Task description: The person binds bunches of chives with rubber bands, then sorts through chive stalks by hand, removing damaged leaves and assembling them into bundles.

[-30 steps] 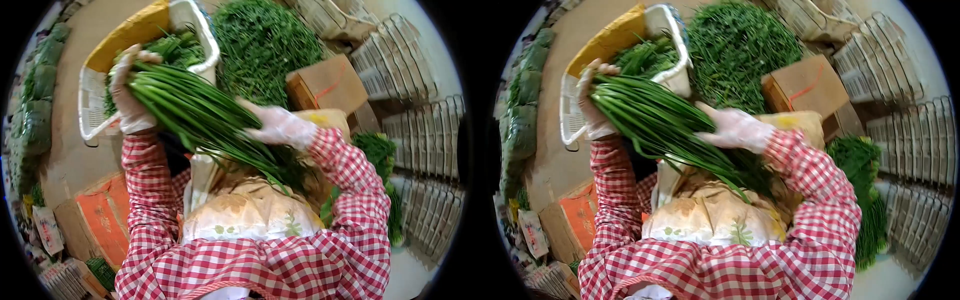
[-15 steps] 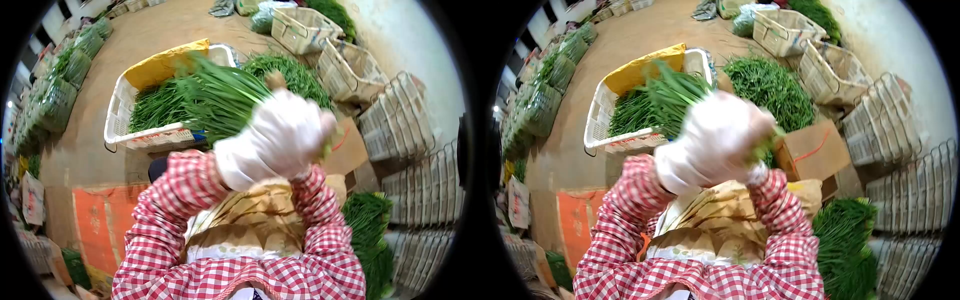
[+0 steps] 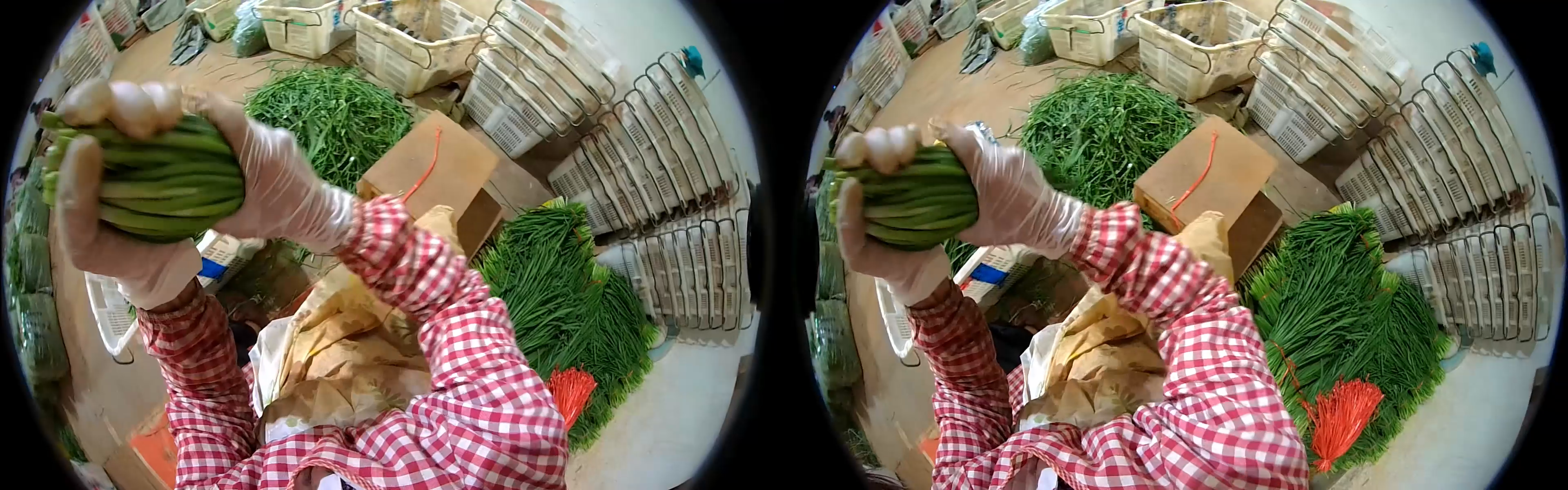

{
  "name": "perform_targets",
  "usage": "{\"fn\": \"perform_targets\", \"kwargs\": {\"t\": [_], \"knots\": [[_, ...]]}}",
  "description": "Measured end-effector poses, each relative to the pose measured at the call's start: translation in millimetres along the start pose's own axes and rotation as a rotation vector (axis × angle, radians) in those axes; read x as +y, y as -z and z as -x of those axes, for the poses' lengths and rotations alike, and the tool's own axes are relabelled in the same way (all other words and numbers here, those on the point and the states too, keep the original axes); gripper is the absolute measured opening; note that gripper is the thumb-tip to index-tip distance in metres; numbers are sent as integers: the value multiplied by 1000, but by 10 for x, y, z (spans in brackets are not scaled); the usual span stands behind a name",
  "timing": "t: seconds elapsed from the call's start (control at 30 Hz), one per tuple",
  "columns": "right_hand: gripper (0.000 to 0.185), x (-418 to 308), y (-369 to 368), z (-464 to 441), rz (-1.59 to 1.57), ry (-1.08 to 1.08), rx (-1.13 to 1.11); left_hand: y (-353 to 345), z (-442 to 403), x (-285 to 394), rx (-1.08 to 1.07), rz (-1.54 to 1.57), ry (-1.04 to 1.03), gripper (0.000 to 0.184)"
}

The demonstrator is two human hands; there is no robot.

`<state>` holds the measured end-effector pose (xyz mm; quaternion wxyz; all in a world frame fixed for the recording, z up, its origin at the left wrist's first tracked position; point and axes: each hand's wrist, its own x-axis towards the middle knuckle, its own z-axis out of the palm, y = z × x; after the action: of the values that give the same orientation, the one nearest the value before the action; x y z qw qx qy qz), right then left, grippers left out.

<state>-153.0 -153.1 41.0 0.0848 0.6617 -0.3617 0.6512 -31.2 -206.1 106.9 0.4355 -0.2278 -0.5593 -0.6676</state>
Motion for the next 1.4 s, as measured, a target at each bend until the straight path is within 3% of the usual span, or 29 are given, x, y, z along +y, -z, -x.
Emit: {"fn": "perform_targets", "kwargs": {"t": [0.07,0.1,0.17,0.2,0.27,0.3,0.33,0.43,0.47,0.53,0.6,0.63,0.67,0.7,0.73,0.77,0.87,0.93,1.0,1.07,1.13,1.2,1.3,1.33,1.37,1.4], "knots": [[74,13,403,-200,138,124,-68,-184,-131,-183,10,90,-82,37],[72,-30,675,-261,284,66,-179,-285,-161,-319,142,-66,-74,38],[67,21,1272,-284,520,-34,-369,-361,-156,-729,658,-92,52,47],[65,121,1555,-233,611,-63,-449,-269,-101,-915,673,-88,243,54],[60,252,2157,-18,895,-167,-562,-71,6,-1165,355,-44,248,56],[53,347,2423,150,1024,-277,-641,23,27,-1162,360,-45,242,56],[47,453,2643,352,1149,-393,-720,139,104,-1109,401,-131,392,57],[52,890,3033,978,1353,-527,-883,832,413,-978,543,-285,706,54],[55,1019,3083,1125,1352,-550,-900,1021,506,-919,622,-349,780,53],[59,1233,2972,1240,1311,-906,-938,1210,628,-604,742,-471,848,50],[94,1521,2886,1539,1164,-877,-751,1310,786,-176,819,-510,797,43],[111,1571,2777,1520,1141,-1083,-819,1313,836,68,890,-557,786,42],[118,1659,2760,1781,1162,-912,-780,1319,916,301,954,-584,779,40],[114,1714,2648,1948,1158,-1091,-771,1315,1004,555,1035,-651,751,40],[107,1883,2746,2397,1297,-919,-744,1330,1108,766,1096,-699,733,40],[103,2114,2720,2603,1206,-987,-709,1659,1387,762,1085,-754,702,43],[99,2083,2761,2639,1288,-961,-720,1639,1769,1281,1288,-832,711,50],[100,2072,2685,2405,1343,-1103,-820,1688,2177,1518,1357,-866,719,50],[105,2045,2399,1965,1453,-1425,-999,1796,2546,1694,1411,-907,731,51],[108,2150,2135,1740,1668,-1478,-1174,1870,2808,1837,1507,-964,837,54],[99,2186,1809,1484,1563,-1144,-1104,2018,2914,1890,1475,-1063,920,53],[74,2241,1299,1206,1045,-837,-941,2334,2919,1806,1247,-1070,975,51],[50,2014,-4,761,549,-826,-922,2841,2725,1410,1011,-1303,1066,56],[47,1973,-375,765,506,-722,-948,3135,2746,1262,826,-1500,1169,58],[46,1866,-749,744,392,-694,-942,3365,2822,1046,758,-1541,1139,60],[46,1785,-1089,738,258,-714,-951,3527,2753,846,616,-1689,1250,65]]}}
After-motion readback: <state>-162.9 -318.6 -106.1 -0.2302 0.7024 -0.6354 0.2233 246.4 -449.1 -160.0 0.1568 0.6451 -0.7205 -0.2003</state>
